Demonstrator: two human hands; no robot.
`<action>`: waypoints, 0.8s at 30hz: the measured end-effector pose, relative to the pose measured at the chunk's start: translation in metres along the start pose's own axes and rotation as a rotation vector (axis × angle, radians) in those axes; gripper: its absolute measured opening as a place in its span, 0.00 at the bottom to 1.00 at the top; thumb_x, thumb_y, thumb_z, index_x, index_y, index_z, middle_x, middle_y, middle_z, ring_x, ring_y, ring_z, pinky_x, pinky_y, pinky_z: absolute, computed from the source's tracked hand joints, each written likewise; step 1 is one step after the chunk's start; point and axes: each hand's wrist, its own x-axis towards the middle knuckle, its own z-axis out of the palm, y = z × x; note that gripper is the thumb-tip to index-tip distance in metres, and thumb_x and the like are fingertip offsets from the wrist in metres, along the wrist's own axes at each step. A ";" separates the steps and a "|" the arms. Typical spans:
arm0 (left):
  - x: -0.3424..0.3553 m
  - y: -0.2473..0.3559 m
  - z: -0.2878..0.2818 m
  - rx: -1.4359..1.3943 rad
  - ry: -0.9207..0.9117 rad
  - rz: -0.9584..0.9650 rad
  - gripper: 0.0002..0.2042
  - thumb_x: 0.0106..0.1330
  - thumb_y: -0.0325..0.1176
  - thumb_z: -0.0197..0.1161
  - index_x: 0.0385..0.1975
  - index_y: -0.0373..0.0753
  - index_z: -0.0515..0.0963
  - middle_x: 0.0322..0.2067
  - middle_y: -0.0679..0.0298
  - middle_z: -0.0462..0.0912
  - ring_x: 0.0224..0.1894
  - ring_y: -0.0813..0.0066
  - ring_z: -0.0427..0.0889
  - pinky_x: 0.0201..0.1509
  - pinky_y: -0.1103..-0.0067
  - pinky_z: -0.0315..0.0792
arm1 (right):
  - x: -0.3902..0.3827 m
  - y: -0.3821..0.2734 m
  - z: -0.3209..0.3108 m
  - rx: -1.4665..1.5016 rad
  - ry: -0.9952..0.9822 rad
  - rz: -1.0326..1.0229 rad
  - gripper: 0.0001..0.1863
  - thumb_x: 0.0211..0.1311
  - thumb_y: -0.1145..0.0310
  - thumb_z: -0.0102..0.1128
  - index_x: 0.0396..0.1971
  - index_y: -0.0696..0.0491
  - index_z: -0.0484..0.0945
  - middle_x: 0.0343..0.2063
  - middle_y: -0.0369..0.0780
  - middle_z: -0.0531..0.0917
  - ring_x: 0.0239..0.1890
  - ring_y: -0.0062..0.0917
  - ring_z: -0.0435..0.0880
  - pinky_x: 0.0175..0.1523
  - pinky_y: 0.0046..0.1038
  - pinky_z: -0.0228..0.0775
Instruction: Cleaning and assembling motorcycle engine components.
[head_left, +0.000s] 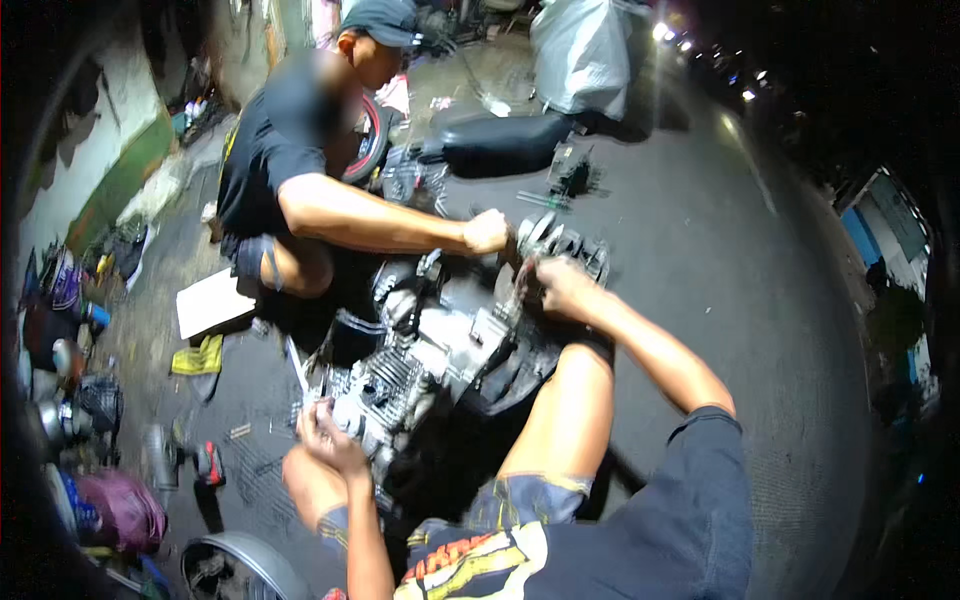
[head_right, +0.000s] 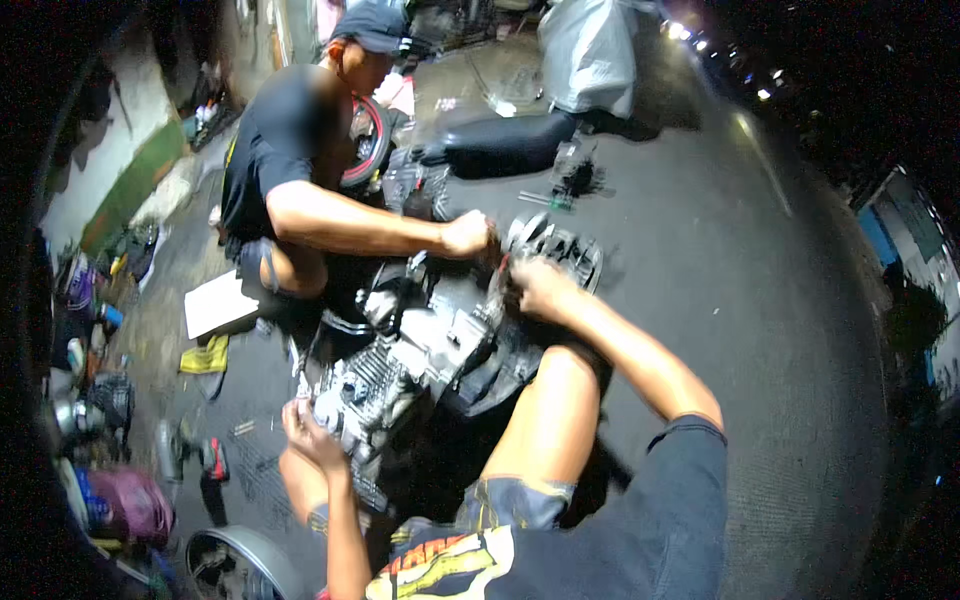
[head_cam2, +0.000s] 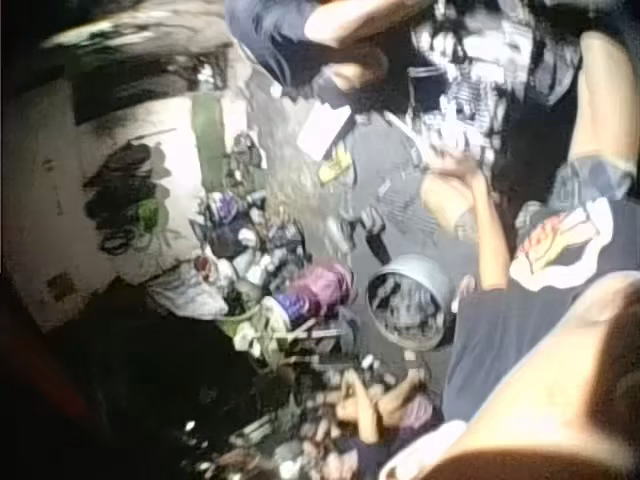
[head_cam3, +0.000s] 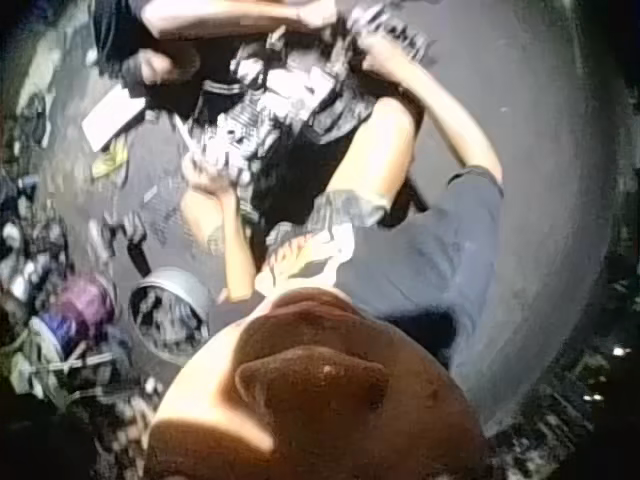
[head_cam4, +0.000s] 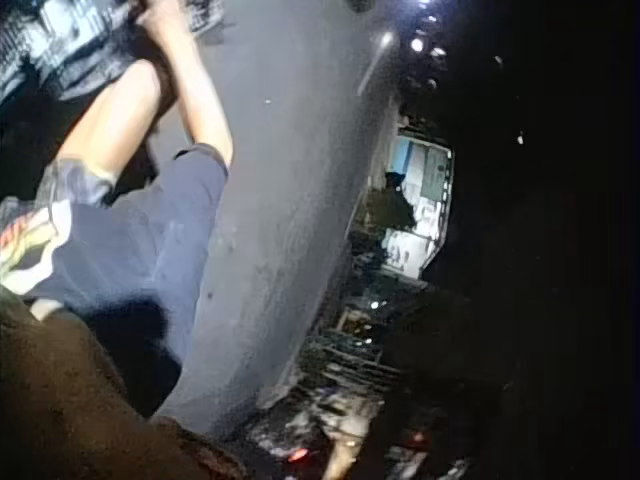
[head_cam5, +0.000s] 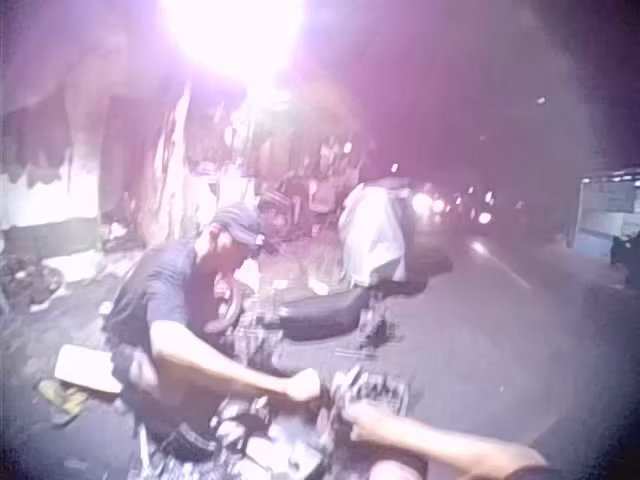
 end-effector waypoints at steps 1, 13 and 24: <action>0.001 0.002 0.001 0.065 -0.030 0.040 0.11 0.74 0.29 0.53 0.34 0.30 0.81 0.33 0.55 0.81 0.41 0.63 0.77 0.50 0.69 0.69 | 0.005 0.009 -0.014 0.023 -0.040 0.073 0.16 0.48 0.69 0.68 0.38 0.59 0.82 0.37 0.55 0.85 0.41 0.49 0.86 0.46 0.43 0.78; 0.006 0.003 0.019 0.054 -0.003 0.104 0.12 0.73 0.29 0.52 0.31 0.31 0.80 0.32 0.55 0.81 0.39 0.60 0.77 0.50 0.67 0.69 | 0.003 0.060 -0.016 -0.018 0.108 0.230 0.15 0.49 0.70 0.70 0.37 0.60 0.80 0.35 0.56 0.85 0.42 0.52 0.85 0.47 0.45 0.78; 0.001 -0.003 0.007 0.025 0.037 0.013 0.12 0.74 0.30 0.52 0.31 0.31 0.77 0.33 0.57 0.79 0.39 0.63 0.76 0.50 0.69 0.69 | -0.006 0.020 -0.021 0.232 0.100 0.047 0.10 0.54 0.75 0.67 0.38 0.55 0.84 0.34 0.46 0.88 0.39 0.37 0.89 0.46 0.35 0.78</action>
